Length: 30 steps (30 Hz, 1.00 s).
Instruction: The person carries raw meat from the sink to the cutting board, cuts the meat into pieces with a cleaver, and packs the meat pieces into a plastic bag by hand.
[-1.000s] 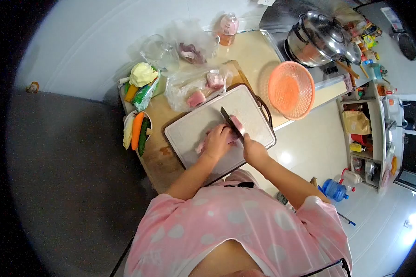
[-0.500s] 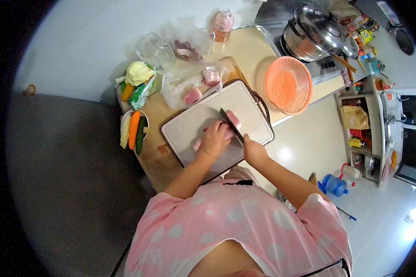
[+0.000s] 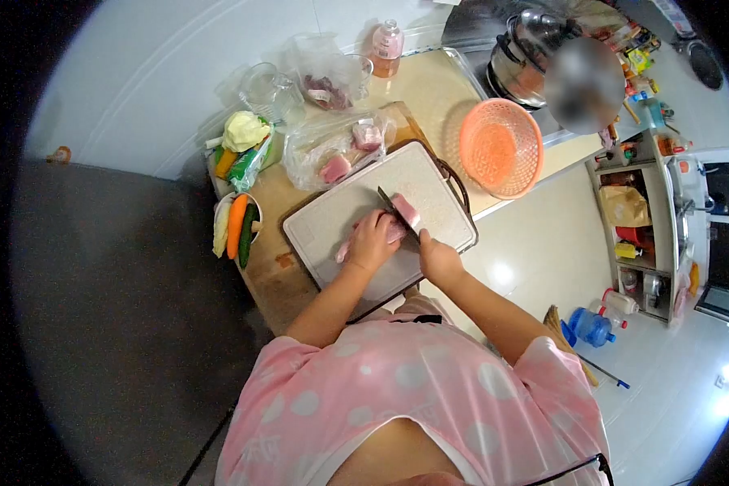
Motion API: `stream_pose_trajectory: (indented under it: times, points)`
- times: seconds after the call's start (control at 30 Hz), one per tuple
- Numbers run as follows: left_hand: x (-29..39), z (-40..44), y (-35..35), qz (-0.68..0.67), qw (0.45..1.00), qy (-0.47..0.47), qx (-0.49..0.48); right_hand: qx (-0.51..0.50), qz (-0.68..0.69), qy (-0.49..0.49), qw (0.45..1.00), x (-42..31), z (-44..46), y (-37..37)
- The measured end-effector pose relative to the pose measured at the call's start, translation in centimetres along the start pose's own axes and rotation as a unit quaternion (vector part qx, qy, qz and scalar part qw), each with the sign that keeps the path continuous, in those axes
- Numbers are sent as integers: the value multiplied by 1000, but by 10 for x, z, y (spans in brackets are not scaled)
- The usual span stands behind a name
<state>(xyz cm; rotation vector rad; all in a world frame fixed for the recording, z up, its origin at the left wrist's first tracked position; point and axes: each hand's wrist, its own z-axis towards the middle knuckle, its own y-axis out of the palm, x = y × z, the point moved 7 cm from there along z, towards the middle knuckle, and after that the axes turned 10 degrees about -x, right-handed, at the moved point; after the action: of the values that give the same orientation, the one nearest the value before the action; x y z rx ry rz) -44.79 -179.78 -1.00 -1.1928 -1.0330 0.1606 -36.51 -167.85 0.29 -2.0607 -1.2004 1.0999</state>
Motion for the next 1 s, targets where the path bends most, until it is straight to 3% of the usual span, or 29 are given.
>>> stream_pose_trajectory:
  times: [0.3,0.5,0.6,0.73,1.0]
  points:
    - [-4,-4,-3,-24,999,10,26,78,122,-16,989,42,20,-40]
    - [-4,-4,-2,-34,999,5,34,113,85,29,990,29,11,-52]
    - [-6,-4,0,-53,998,-6,34,135,56,-11,989,23,10,-51]
    - [-3,-5,-4,-61,998,-14,33,64,8,-66,996,4,9,-38]
    - [-11,-3,2,-38,997,-60,-40,7,-56,-31,998,-11,20,-19]
